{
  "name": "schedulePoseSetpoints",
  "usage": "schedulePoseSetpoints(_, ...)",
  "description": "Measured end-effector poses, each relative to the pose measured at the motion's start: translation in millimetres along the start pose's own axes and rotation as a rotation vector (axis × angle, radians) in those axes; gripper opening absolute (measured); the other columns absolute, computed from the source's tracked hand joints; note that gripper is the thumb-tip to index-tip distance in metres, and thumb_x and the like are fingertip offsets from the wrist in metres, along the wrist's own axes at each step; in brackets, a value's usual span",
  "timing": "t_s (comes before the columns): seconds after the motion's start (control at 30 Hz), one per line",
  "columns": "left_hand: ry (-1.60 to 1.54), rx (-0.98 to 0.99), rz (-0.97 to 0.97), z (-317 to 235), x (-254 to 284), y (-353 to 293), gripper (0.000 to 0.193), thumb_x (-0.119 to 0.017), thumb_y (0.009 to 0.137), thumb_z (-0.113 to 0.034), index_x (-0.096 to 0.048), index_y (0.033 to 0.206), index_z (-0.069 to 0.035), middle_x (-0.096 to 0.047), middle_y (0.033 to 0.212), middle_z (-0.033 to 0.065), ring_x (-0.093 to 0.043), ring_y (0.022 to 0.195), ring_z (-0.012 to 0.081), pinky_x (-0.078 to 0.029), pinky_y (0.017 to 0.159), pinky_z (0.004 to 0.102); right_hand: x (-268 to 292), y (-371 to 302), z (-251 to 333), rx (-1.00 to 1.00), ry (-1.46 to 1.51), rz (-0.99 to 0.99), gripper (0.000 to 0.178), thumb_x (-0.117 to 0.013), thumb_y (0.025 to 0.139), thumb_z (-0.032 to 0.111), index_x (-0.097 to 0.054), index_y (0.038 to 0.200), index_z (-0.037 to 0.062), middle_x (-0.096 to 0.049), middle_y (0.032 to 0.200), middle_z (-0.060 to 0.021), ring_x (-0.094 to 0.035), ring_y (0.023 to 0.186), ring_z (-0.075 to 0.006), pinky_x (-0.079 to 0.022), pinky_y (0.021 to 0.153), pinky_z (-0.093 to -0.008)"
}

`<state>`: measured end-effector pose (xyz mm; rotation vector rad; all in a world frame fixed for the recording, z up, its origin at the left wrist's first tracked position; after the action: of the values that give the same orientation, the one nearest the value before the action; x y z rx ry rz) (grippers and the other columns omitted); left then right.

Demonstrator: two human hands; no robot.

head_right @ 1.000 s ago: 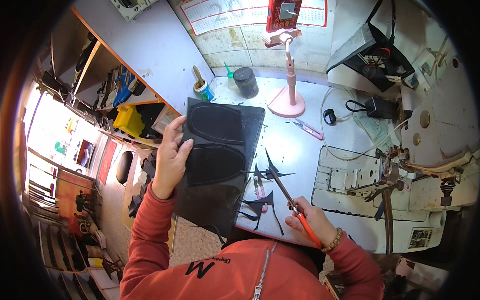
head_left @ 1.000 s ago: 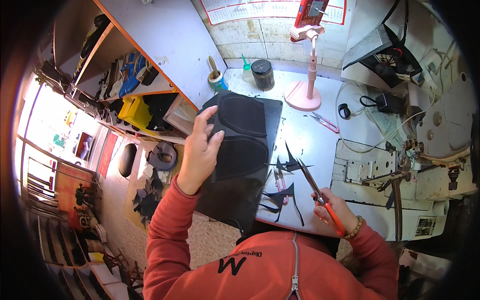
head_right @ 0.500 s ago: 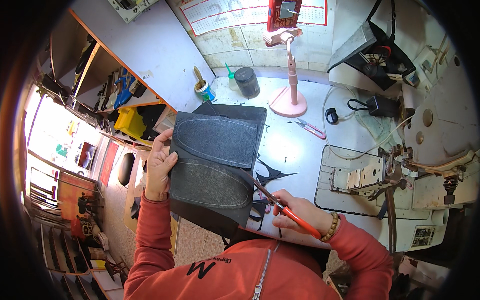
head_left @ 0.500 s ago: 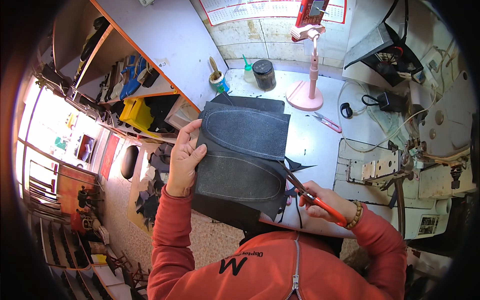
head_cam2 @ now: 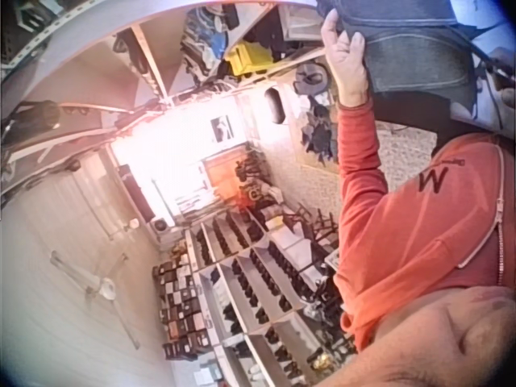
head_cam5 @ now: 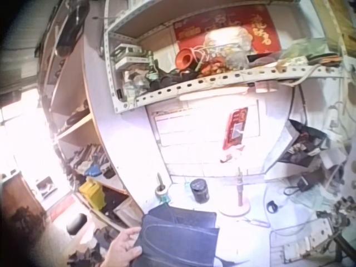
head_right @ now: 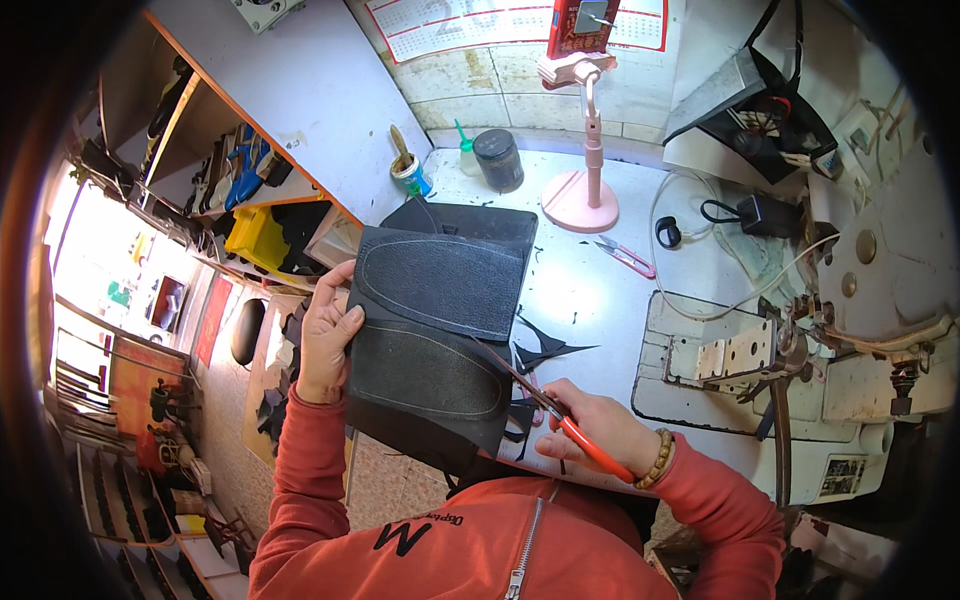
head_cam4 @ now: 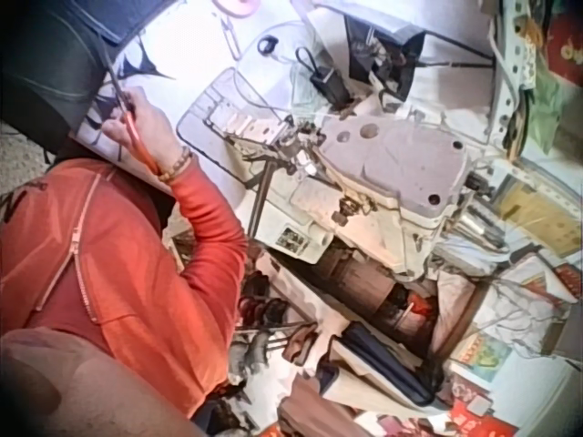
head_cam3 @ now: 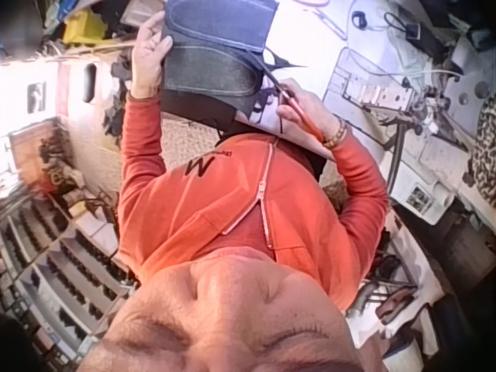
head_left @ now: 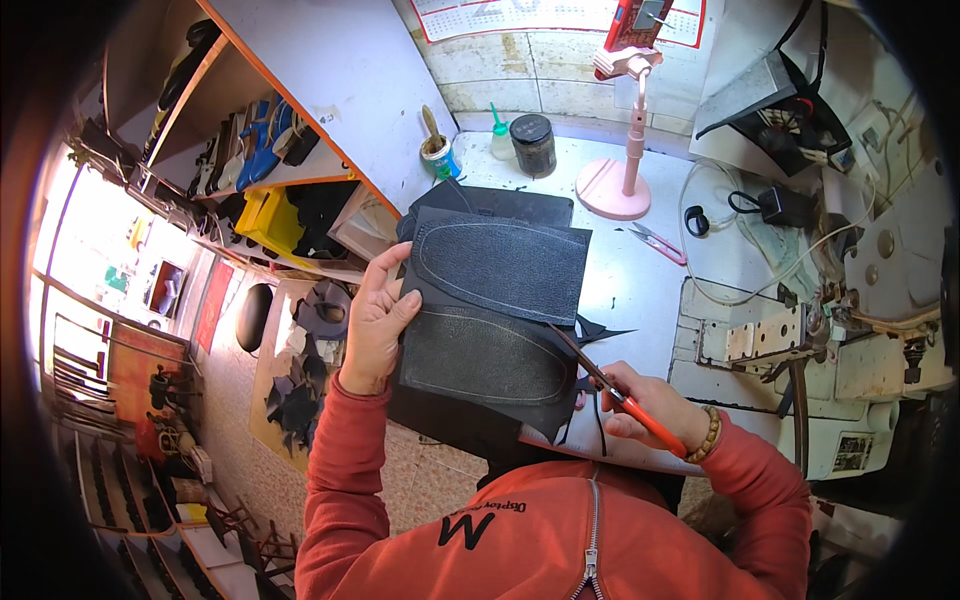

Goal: The person uses orange-handled scissors to cut a black leather piece along a white outline on a workbench. They rotate the leather and trim the edges, then set the cut piece aside and clear away small offcuts.

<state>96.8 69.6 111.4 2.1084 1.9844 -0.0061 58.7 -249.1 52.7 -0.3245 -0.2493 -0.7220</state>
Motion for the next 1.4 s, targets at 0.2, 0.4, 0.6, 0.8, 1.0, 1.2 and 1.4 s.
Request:
schedulePoseSetpoints(0.2, -0.015, 0.005, 0.002, 2, 0, -2, 0.053, -0.056, 0.093, 0.000, -0.031, 0.140, 0.001, -0.064, 0.116, 0.0149, -0.062, 0.103, 0.0149, -0.047, 0.092, 0.0260, -2, 1, -3, 0.014, -0.026, -0.012, 0.062, -0.067, 0.083, 0.052, -0.045, 0.119, 0.0063, -0.060, 0.083, -0.0106, -0.060, 0.072, -0.0270, -0.049, 0.066, -0.0351)
schedulePoseSetpoints(0.4, -0.026, -0.002, 0.005, 5, 0, -4, 0.053, -0.055, 0.094, 0.000, -0.030, 0.140, 0.000, -0.065, 0.116, 0.0146, -0.062, 0.103, 0.0149, -0.047, 0.092, 0.0264, -6, 4, -6, 0.069, 0.041, -0.044, 0.064, -0.067, 0.083, 0.054, -0.045, 0.121, 0.0067, -0.058, 0.086, -0.0099, -0.059, 0.074, -0.0264, -0.048, 0.067, -0.0344)
schedulePoseSetpoints(0.6, -0.044, -0.007, -0.007, 9, 2, -5, 0.052, -0.054, 0.094, 0.000, -0.031, 0.140, 0.000, -0.064, 0.116, 0.0152, -0.062, 0.103, 0.0151, -0.047, 0.092, 0.0268, -6, 4, -5, 0.072, -0.034, -0.057, 0.073, -0.064, 0.082, 0.061, -0.044, 0.125, 0.0053, -0.056, 0.088, -0.0111, -0.056, 0.075, -0.0269, -0.047, 0.069, -0.0351)
schedulePoseSetpoints(0.8, -0.051, -0.001, -0.012, 11, 3, -6, 0.051, -0.054, 0.094, 0.000, -0.031, 0.140, 0.000, -0.064, 0.117, 0.0158, -0.062, 0.103, 0.0157, -0.047, 0.092, 0.0270, -7, 5, -5, 0.076, -0.016, -0.056, 0.078, -0.063, 0.082, 0.063, -0.042, 0.127, 0.0029, -0.055, 0.089, -0.0129, -0.055, 0.078, -0.0281, -0.046, 0.071, -0.0358)
schedulePoseSetpoints(1.0, -0.060, 0.003, -0.021, 15, 4, -6, 0.051, -0.055, 0.094, -0.001, -0.031, 0.140, 0.000, -0.064, 0.116, 0.0160, -0.062, 0.103, 0.0158, -0.048, 0.091, 0.0272, -8, 6, -6, 0.106, -0.043, -0.078, 0.078, -0.062, 0.082, 0.063, -0.042, 0.128, 0.0030, -0.054, 0.090, -0.0132, -0.055, 0.079, -0.0289, -0.046, 0.072, -0.0362)
schedulePoseSetpoints(1.2, -0.057, 0.005, -0.030, 16, 4, -5, 0.052, -0.055, 0.094, -0.001, -0.031, 0.140, 0.000, -0.065, 0.115, 0.0158, -0.062, 0.102, 0.0156, -0.048, 0.091, 0.0271, -7, 6, -8, 0.088, -0.028, -0.086, 0.070, -0.064, 0.084, 0.057, -0.044, 0.124, 0.0034, -0.054, 0.082, -0.0108, -0.053, 0.070, -0.0254, -0.046, 0.065, -0.0348)
schedulePoseSetpoints(1.4, -0.062, 0.009, 0.001, 11, 3, -6, 0.052, -0.055, 0.094, -0.001, -0.031, 0.140, 0.000, -0.065, 0.115, 0.0156, -0.062, 0.103, 0.0155, -0.048, 0.091, 0.0270, -7, 6, -6, 0.060, -0.034, -0.084, 0.058, -0.067, 0.085, 0.050, -0.049, 0.114, 0.0039, -0.050, 0.068, -0.0080, -0.049, 0.059, -0.0225, -0.043, 0.057, -0.0336)
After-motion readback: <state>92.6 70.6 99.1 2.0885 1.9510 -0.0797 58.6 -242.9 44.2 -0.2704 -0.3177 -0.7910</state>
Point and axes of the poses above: each hand's wrist, its own y-axis towards the middle knuckle, its own x-axis out of the back of the hand, z = x × y, the point moved 4 cm from there along y, towards the middle knuckle
